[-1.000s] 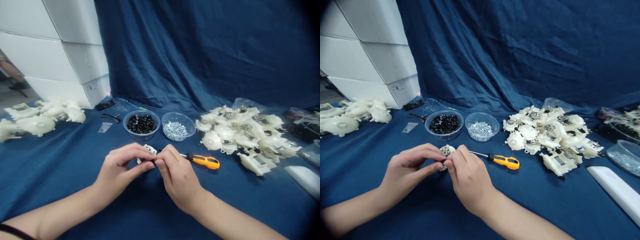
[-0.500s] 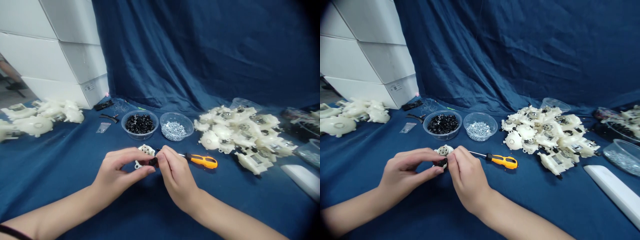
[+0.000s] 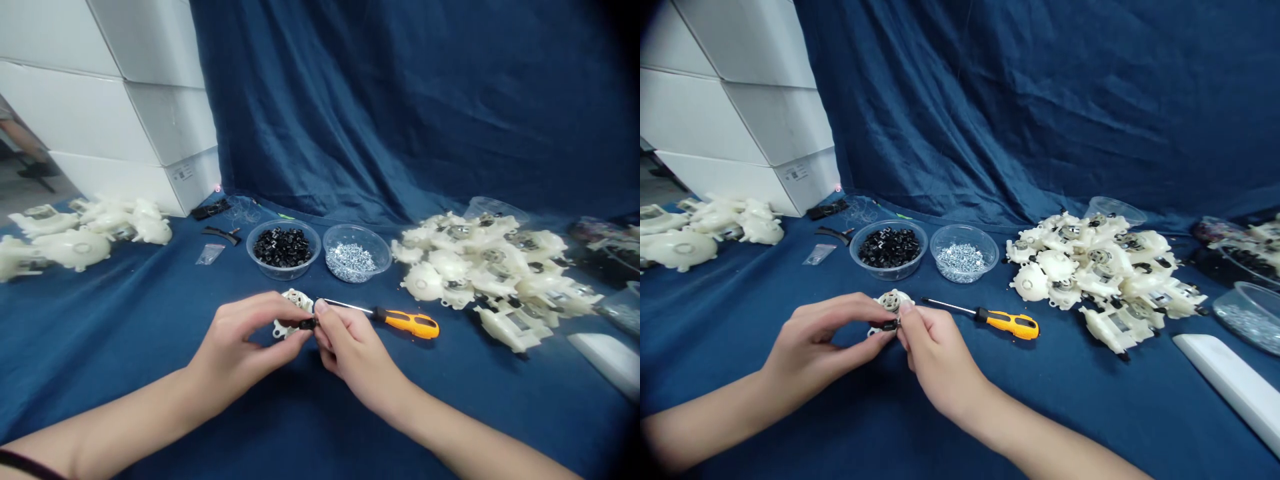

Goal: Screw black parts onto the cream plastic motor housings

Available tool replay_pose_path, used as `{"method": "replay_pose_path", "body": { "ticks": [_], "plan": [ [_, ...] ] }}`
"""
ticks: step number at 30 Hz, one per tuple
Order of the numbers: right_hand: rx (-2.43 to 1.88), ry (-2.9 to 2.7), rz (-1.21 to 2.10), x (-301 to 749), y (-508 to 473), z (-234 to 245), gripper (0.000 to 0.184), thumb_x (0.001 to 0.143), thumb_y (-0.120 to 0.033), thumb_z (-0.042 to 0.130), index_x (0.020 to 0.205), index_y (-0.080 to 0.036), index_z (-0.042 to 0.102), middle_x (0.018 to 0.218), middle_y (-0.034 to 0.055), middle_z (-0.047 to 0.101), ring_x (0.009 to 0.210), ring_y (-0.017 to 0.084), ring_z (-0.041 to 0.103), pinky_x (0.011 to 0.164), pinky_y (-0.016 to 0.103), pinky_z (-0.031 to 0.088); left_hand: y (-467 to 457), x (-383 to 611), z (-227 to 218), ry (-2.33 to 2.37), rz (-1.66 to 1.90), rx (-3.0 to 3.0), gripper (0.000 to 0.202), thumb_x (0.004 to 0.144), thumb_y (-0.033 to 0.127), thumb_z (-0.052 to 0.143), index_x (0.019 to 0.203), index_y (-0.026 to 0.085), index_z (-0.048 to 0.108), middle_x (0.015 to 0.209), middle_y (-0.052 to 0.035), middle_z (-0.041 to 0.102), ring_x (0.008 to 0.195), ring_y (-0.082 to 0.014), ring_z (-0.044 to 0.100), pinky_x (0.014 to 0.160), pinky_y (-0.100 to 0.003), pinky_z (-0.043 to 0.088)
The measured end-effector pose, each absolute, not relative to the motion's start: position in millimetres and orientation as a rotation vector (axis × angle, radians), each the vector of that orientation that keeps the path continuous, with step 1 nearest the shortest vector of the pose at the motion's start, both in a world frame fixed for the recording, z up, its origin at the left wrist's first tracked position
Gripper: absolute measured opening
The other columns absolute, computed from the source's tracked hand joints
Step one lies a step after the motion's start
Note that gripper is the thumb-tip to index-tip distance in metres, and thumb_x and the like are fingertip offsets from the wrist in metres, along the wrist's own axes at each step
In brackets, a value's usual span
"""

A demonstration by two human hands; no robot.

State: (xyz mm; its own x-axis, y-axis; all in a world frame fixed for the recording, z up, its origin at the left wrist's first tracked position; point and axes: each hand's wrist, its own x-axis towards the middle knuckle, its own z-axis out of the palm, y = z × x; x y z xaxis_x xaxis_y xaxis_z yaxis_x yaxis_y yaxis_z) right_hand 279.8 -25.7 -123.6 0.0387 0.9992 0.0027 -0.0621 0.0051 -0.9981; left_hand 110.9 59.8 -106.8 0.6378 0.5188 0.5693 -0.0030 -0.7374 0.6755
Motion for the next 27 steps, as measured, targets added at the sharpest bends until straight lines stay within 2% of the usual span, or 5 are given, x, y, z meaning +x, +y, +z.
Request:
{"method": "replay_pose_path", "body": {
  "ticks": [4, 7, 11, 17, 27],
  "plan": [
    [-1.295, -1.401, 0.675, 291, -25, -111, 0.030, 0.104, -0.037, 0.050, 0.086, -0.018, 0.064, 0.073, -0.0019, 0.054, 0.063, 0.008, 0.047, 0.058, 0.022, 0.038, 61, 113, -102, 0.637, 0.811, 1.725, 0.012, 0.084, 0.025, 0.078, 0.095, 0.021, 0.078, 0.087, -0.0015, 0.077, 0.075, -0.0125, 0.071, 0.070, -0.019, 0.057],
    [-1.283, -1.529, 0.277, 297, -27, -105, 0.016, 0.093, -0.027, 0.069, 0.107, -0.019, 0.068, 0.078, -0.0025, 0.055, 0.061, 0.007, 0.047, 0.057, 0.021, 0.040, 61, 115, -99, 0.675, 0.746, 1.505, 0.018, 0.079, 0.031, 0.083, 0.094, 0.021, 0.080, 0.086, -0.0028, 0.078, 0.071, -0.0124, 0.070, 0.068, -0.019, 0.057],
    [-1.172, -1.646, -0.007, 299, -28, -107, 0.013, 0.091, -0.015, 0.072, 0.104, -0.017, 0.071, 0.073, -0.0027, 0.054, 0.062, 0.007, 0.049, 0.059, 0.020, 0.042, 60, 116, -98, 0.660, 0.731, 1.445, 0.017, 0.076, 0.029, 0.085, 0.090, 0.020, 0.081, 0.085, -0.0034, 0.079, 0.071, -0.0121, 0.070, 0.066, -0.018, 0.057],
    [-1.230, -1.746, -0.076, 299, -25, -114, 0.004, 0.098, -0.016, 0.062, 0.100, -0.014, 0.065, 0.081, 0.0013, 0.057, 0.068, 0.010, 0.052, 0.060, 0.023, 0.041, 59, 115, -102, 0.652, 0.746, 1.505, 0.012, 0.076, 0.026, 0.085, 0.086, 0.020, 0.080, 0.084, -0.0021, 0.079, 0.075, -0.0123, 0.071, 0.071, -0.018, 0.056],
    [-1.371, -1.863, 0.055, 289, -29, -120, 0.025, 0.108, -0.023, 0.036, 0.091, -0.017, 0.053, 0.083, 0.0024, 0.052, 0.068, 0.014, 0.048, 0.062, 0.028, 0.036, 59, 110, -106, 0.488, 0.960, 2.009, 0.008, 0.082, 0.016, 0.078, 0.090, 0.018, 0.077, 0.082, -0.0028, 0.077, 0.073, -0.0144, 0.071, 0.069, -0.023, 0.057]
  ]
}}
